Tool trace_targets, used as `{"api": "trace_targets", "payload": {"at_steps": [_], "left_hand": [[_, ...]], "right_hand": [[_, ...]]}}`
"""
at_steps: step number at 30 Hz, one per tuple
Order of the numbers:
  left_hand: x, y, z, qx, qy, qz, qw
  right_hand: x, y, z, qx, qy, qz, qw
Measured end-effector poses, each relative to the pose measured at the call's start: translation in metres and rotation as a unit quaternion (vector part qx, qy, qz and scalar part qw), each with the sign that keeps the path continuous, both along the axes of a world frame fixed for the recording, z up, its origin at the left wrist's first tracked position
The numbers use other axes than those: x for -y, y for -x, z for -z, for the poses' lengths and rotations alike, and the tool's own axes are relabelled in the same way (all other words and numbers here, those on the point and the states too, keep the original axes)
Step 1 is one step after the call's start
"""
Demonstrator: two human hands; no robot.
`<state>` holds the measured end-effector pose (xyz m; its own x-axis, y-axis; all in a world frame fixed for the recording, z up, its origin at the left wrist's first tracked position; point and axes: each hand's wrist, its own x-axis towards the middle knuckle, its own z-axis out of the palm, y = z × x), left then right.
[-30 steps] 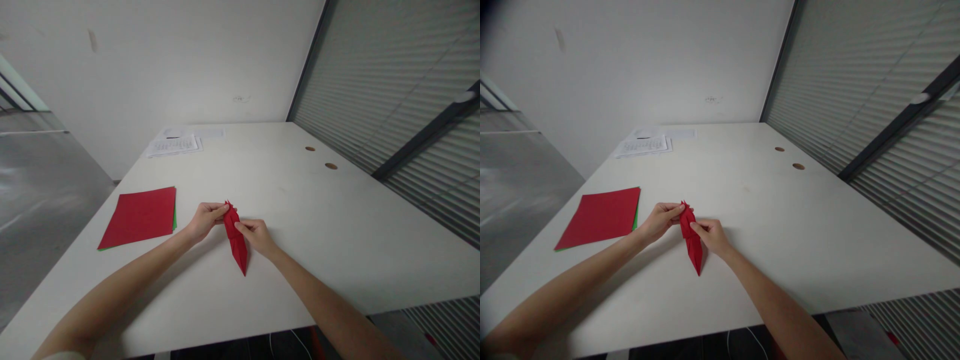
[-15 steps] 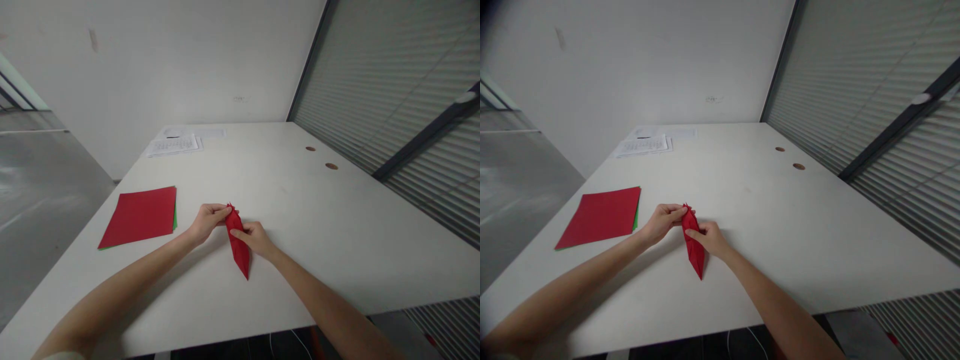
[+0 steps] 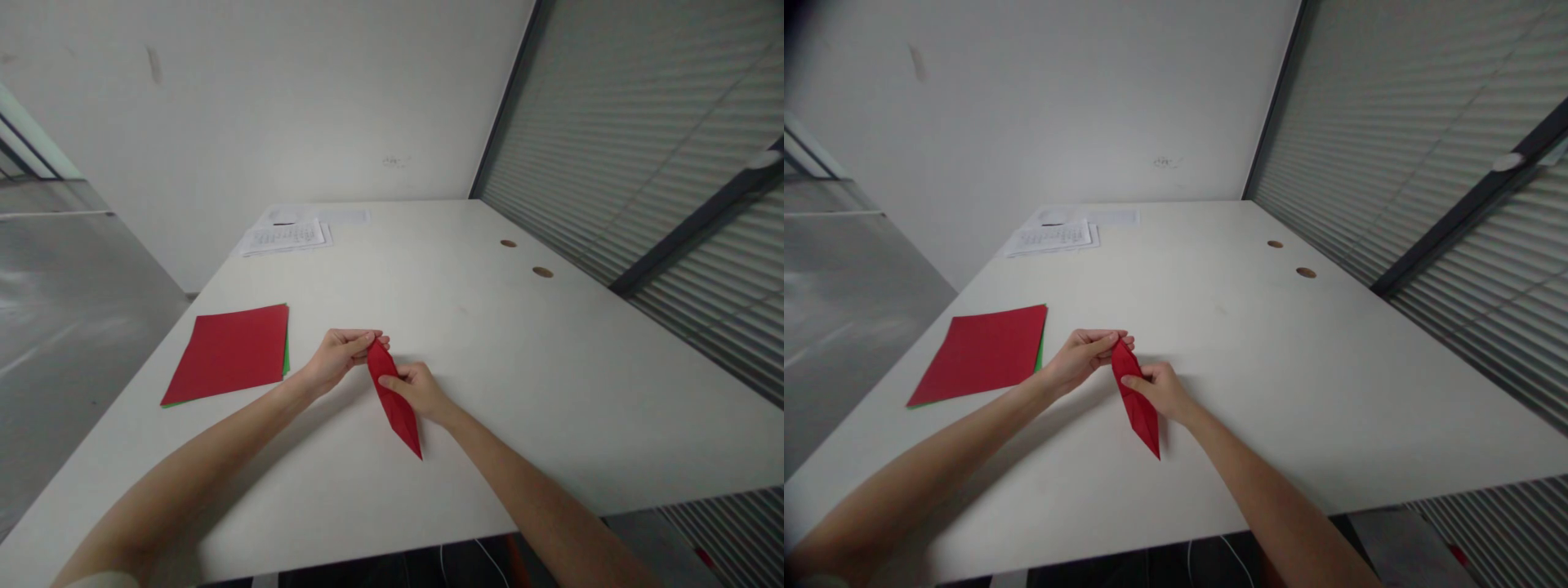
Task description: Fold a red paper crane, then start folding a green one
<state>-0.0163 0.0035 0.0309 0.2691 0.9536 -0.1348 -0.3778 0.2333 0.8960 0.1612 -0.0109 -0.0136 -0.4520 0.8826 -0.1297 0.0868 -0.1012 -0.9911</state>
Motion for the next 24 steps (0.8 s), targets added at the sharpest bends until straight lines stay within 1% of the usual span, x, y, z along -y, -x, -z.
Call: {"api": "trace_targets", "payload": {"at_steps": [9, 15, 20, 22, 24], "left_hand": [[0.0007, 0.0006, -0.0059, -0.022, -0.021, -0.001, 1.000], [0.0000, 0.0003, -0.0046, -0.035, -0.031, -0.041, 0.998], [0.0004, -0.0011, -0.0024, -0.043, -0.040, -0.071, 0.996], [0.0018, -0.0015, -0.0018, -0.046, -0.039, -0.057, 0.997], [0.0038, -0.0021, -0.0013, -0.061, -0.037, -0.020, 0.997]], "right_hand": [[-0.0015, -0.0006, 0.0003, -0.019, -0.002, 0.022, 1.000], [-0.0004, 0.0001, 0.0001, -0.007, -0.005, 0.020, 1.000], [-0.0002, -0.0002, -0.0007, -0.024, 0.000, 0.018, 1.000], [-0.0008, -0.0007, -0.0012, -0.025, -0.003, 0.019, 0.999], [-0.0017, -0.0012, -0.0025, -0.027, -0.010, 0.026, 0.999]]}}
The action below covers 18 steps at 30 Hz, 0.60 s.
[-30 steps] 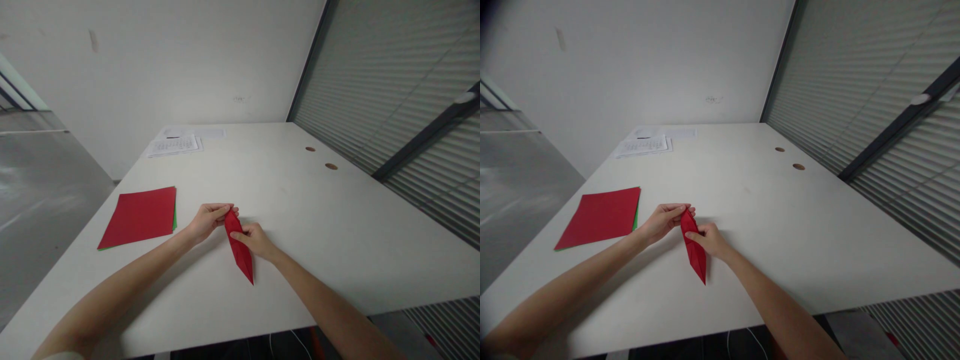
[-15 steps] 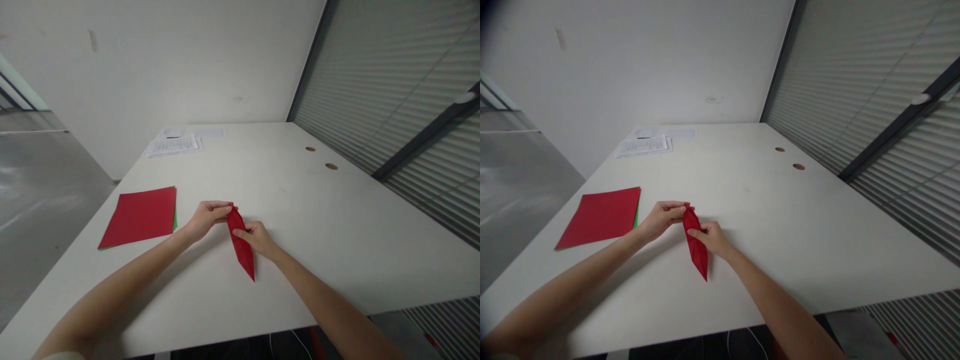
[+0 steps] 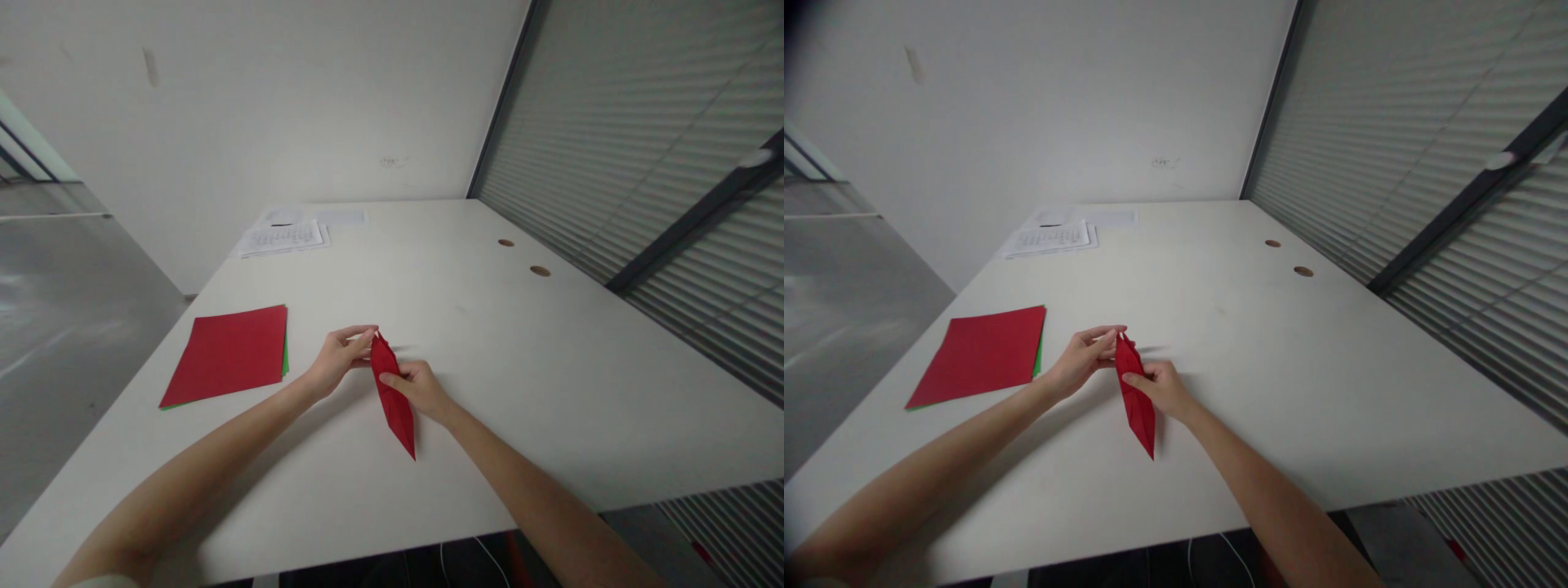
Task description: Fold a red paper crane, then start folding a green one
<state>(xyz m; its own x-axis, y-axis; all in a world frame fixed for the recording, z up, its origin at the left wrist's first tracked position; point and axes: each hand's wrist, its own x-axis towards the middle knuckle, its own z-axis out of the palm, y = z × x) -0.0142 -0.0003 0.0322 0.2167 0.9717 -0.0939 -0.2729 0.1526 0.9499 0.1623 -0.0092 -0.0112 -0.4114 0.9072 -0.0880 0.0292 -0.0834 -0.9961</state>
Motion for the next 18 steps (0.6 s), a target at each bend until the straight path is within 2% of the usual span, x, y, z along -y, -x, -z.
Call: {"api": "trace_targets", "payload": {"at_steps": [4, 8, 12, 15, 18], "left_hand": [[0.003, -0.002, 0.002, -0.052, -0.015, 0.071, 0.996], [0.001, -0.003, 0.008, -0.054, -0.015, 0.057, 0.997], [-0.003, 0.000, 0.014, -0.055, -0.006, 0.039, 0.998], [-0.003, 0.000, 0.012, -0.058, -0.010, 0.039, 0.997], [-0.001, -0.001, 0.009, -0.065, -0.020, 0.061, 0.996]], "right_hand": [[-0.002, 0.000, -0.004, -0.032, 0.000, 0.045, 0.998], [-0.003, 0.001, -0.006, -0.041, 0.009, 0.045, 0.998], [-0.003, -0.001, -0.004, 0.007, -0.026, 0.029, 0.999], [-0.003, -0.002, -0.002, 0.034, -0.051, 0.035, 0.997], [-0.003, -0.002, -0.001, 0.033, -0.044, 0.018, 0.998]]}}
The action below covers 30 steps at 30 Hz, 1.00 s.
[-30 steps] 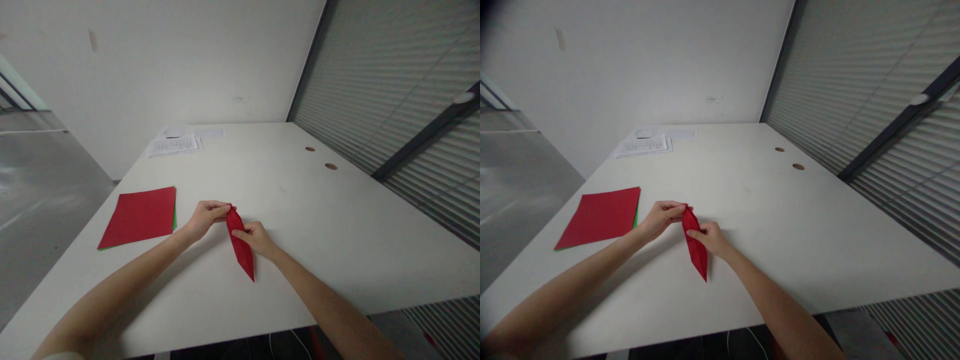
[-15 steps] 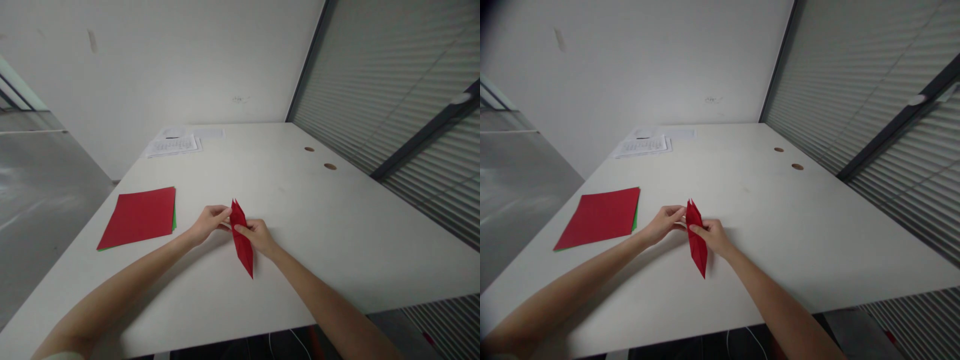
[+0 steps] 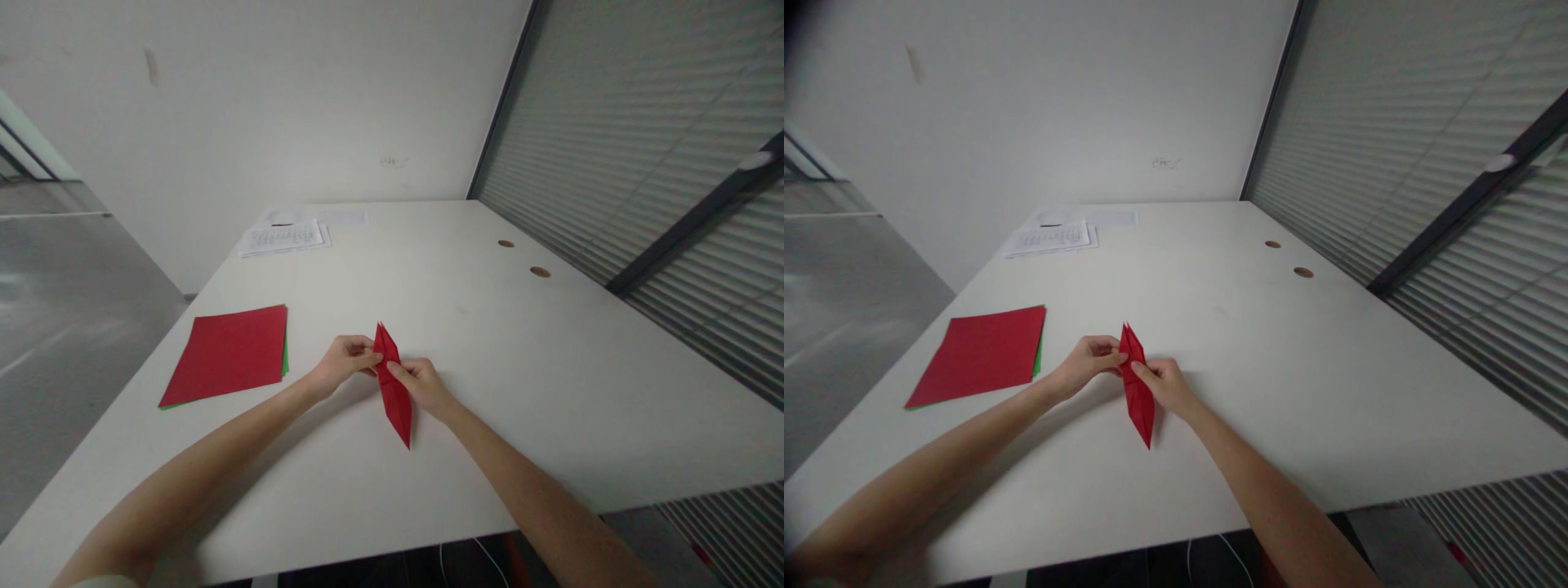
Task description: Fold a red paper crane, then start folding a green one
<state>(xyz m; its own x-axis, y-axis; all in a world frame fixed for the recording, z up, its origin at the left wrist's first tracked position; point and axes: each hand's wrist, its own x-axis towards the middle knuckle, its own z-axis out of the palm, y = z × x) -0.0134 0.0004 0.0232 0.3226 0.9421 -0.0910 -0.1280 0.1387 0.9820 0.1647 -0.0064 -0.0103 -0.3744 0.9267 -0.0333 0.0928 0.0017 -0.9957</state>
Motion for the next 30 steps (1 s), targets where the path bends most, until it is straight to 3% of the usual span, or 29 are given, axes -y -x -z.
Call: {"api": "trace_targets", "payload": {"at_steps": [5, 9, 15, 25, 30], "left_hand": [[-0.001, -0.001, 0.004, -0.028, -0.004, -0.006, 1.000], [-0.001, -0.003, 0.007, -0.046, -0.038, -0.021, 0.998], [0.005, -0.007, 0.002, -0.041, -0.042, -0.008, 0.998], [0.002, -0.005, 0.002, 0.043, 0.024, -0.033, 0.998], [0.009, -0.009, 0.005, 0.026, 0.031, 0.003, 0.999]], "right_hand": [[0.004, 0.001, 0.001, 0.012, 0.013, -0.062, 0.998], [0.005, 0.002, 0.000, 0.015, 0.008, -0.070, 0.997], [0.003, 0.003, -0.005, 0.010, -0.066, -0.027, 0.997], [0.005, 0.003, -0.008, 0.015, -0.056, -0.033, 0.998], [0.001, 0.001, -0.007, 0.022, -0.107, 0.063, 0.992]]}}
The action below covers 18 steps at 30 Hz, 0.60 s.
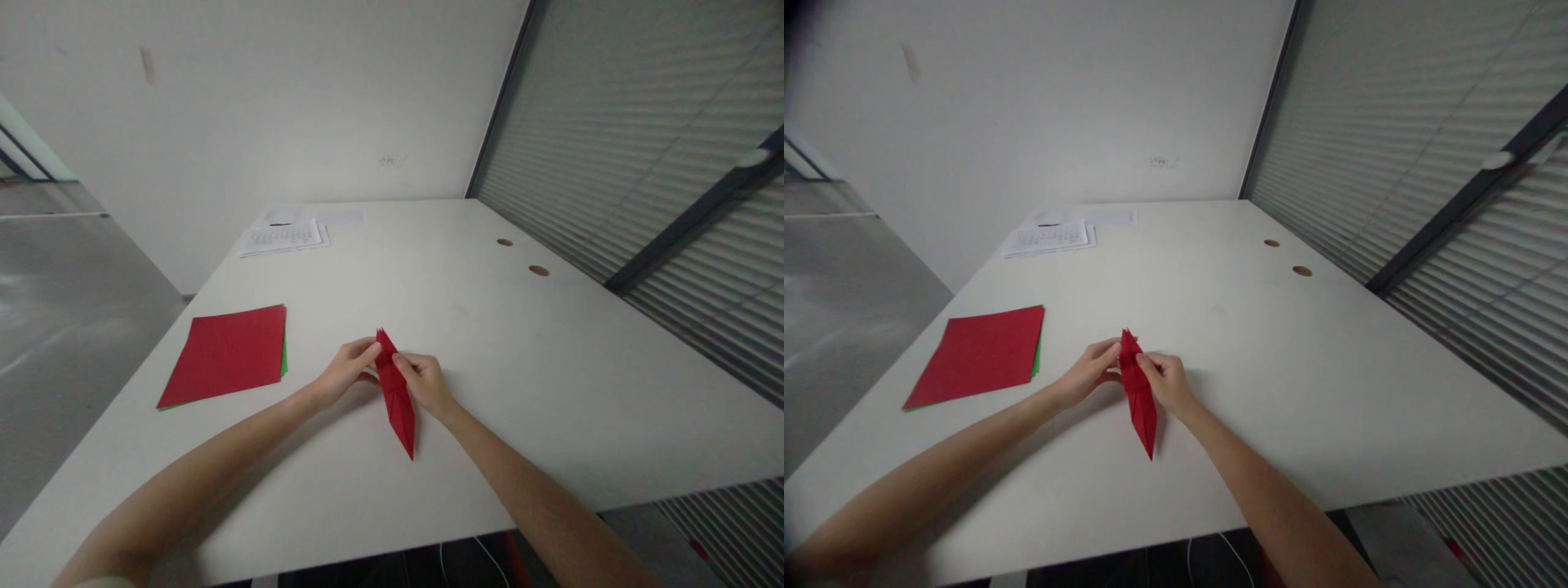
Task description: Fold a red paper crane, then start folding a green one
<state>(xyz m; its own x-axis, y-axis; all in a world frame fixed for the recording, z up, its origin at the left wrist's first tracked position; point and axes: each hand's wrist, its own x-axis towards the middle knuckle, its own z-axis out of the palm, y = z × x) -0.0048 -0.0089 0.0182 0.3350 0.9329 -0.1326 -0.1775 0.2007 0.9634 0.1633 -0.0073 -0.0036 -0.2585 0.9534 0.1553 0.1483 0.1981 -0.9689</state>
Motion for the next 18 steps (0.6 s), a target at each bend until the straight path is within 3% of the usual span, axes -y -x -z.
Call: {"api": "trace_targets", "payload": {"at_steps": [5, 9, 14, 18], "left_hand": [[0.005, -0.005, 0.012, -0.043, 0.016, 0.048, 0.998], [0.003, -0.003, 0.015, -0.048, -0.015, 0.024, 0.998], [-0.002, 0.001, 0.011, -0.078, -0.061, -0.012, 0.995], [-0.001, -0.001, 0.011, -0.043, -0.036, -0.010, 0.998]], "right_hand": [[-0.005, 0.000, 0.006, -0.002, -0.033, 0.103, 0.994], [-0.004, 0.001, 0.006, -0.013, -0.019, 0.086, 0.996], [-0.005, -0.002, 0.005, 0.003, 0.033, 0.002, 0.999], [-0.006, -0.003, 0.007, -0.009, 0.042, 0.003, 0.999]]}}
